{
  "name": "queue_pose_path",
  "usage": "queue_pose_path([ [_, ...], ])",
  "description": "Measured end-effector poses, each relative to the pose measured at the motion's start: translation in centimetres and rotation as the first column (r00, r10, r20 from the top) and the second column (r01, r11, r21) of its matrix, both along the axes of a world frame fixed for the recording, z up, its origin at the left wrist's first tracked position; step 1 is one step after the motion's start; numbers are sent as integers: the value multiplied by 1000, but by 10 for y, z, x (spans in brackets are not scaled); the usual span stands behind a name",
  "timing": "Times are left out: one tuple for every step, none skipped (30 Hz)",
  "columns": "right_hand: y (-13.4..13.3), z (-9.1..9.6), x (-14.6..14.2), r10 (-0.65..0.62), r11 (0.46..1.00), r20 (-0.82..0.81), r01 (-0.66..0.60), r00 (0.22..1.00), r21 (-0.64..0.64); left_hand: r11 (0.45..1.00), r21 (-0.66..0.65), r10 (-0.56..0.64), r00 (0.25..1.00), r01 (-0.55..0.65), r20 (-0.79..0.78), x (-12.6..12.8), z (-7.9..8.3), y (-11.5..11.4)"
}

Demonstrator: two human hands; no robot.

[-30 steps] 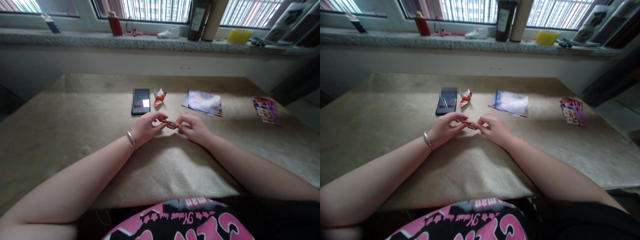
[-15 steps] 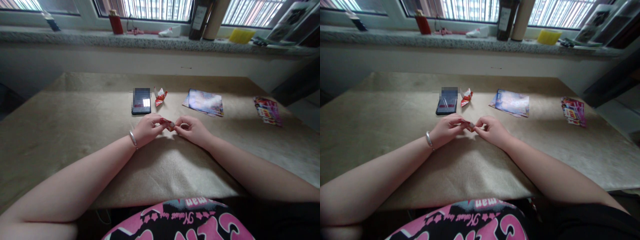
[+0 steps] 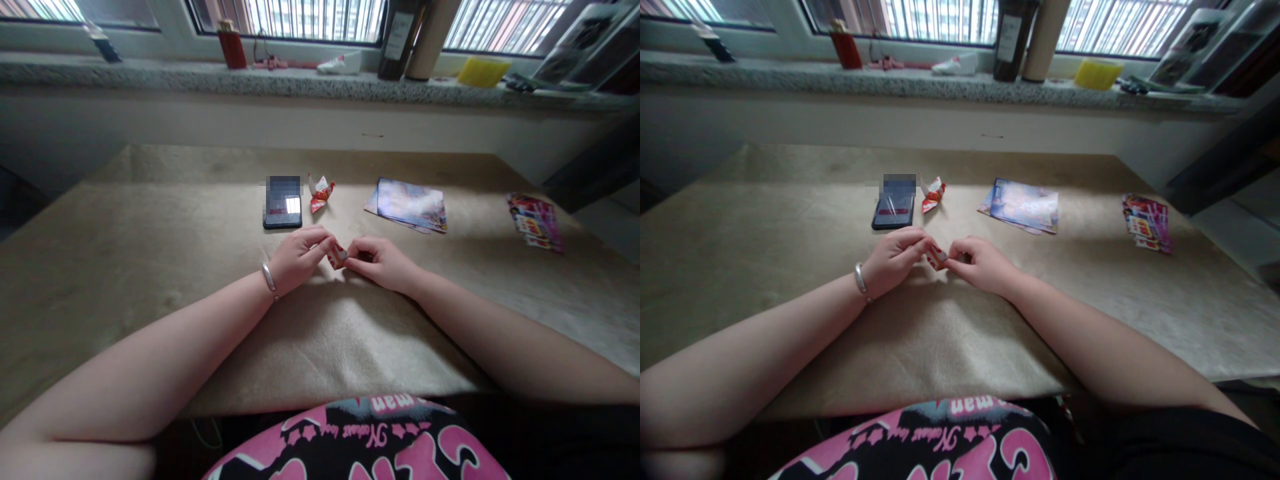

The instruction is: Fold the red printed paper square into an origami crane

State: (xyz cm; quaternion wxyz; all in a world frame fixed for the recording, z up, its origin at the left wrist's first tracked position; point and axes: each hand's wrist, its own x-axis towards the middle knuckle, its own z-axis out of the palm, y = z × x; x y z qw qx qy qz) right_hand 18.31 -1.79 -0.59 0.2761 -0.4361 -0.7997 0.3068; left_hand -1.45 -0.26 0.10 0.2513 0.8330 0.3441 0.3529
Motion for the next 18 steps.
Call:
queue_pose_path([
  [0, -1, 0, -6, 1000, -5, 6, 1000, -8, 1000, -14, -9, 1000, 9, 7, 0, 0, 0],
  [0, -1, 0, -12, 1000, -9, 12, 1000, -12, 999, -29, -18, 1000, 18, 11, 0, -1, 0],
  [0, -2, 1, -17, 1000, -15, 17, 1000, -14, 999, -43, -22, 1000, 23, 13, 0, -1, 0],
  [1, -3, 1, -23, 1000, -26, 22, 999, -22, 998, -59, -26, 1000, 26, 10, 0, -1, 1],
  [1, -4, 1, -29, 999, -44, 28, 999, -38, 996, -79, -29, 1000, 29, 2, 0, -2, 1],
  [2, -5, 1, -38, 998, -67, 34, 997, -60, 994, -101, -35, 999, 34, -12, 0, -2, 1],
  [3, -5, 1, -49, 996, -95, 41, 994, -85, 992, -119, -42, 999, 38, -34, 1, -2, 1],
  [4, -5, 2, -58, 993, -122, 45, 991, -109, 991, -128, -49, 997, 40, -65, 2, -3, 0],
  [4, -5, 2, -66, 990, -144, 48, 987, -130, 991, -127, -52, 994, 39, -100, 3, -3, 0],
  [5, -5, 2, -73, 988, -159, 50, 985, -145, 993, -117, -48, 990, 33, -134, 4, -3, 0],
  [5, -5, 2, -76, 987, -169, 50, 983, -153, 995, -101, -39, 986, 23, -163, 4, -3, -1],
  [6, -5, 2, -77, 986, -175, 49, 982, -159, 996, -86, -27, 982, 11, -187, 5, -2, -1],
  [6, -5, 2, -78, 985, -176, 49, 981, -164, 997, -75, -14, 979, -1, -204, 5, -2, -1],
  [6, -5, 2, -78, 985, -178, 48, 981, -168, 998, -65, -2, 976, -12, -216, 5, -2, -1],
  [7, -5, 1, -79, 984, -179, 49, 981, -170, 998, -54, 8, 974, -20, -225, 5, -2, -1],
  [7, -5, 1, -83, 984, -178, 52, 981, -169, 999, -36, 15, 973, -24, -229, 5, -2, -1],
  [7, -6, 1, -87, 984, -173, 58, 981, -166, 1000, -13, 18, 974, -22, -226, 5, -2, -1],
  [7, -6, 0, -91, 985, -162, 65, 983, -159, 1000, 14, 16, 976, -13, -217, 5, -3, -1],
])
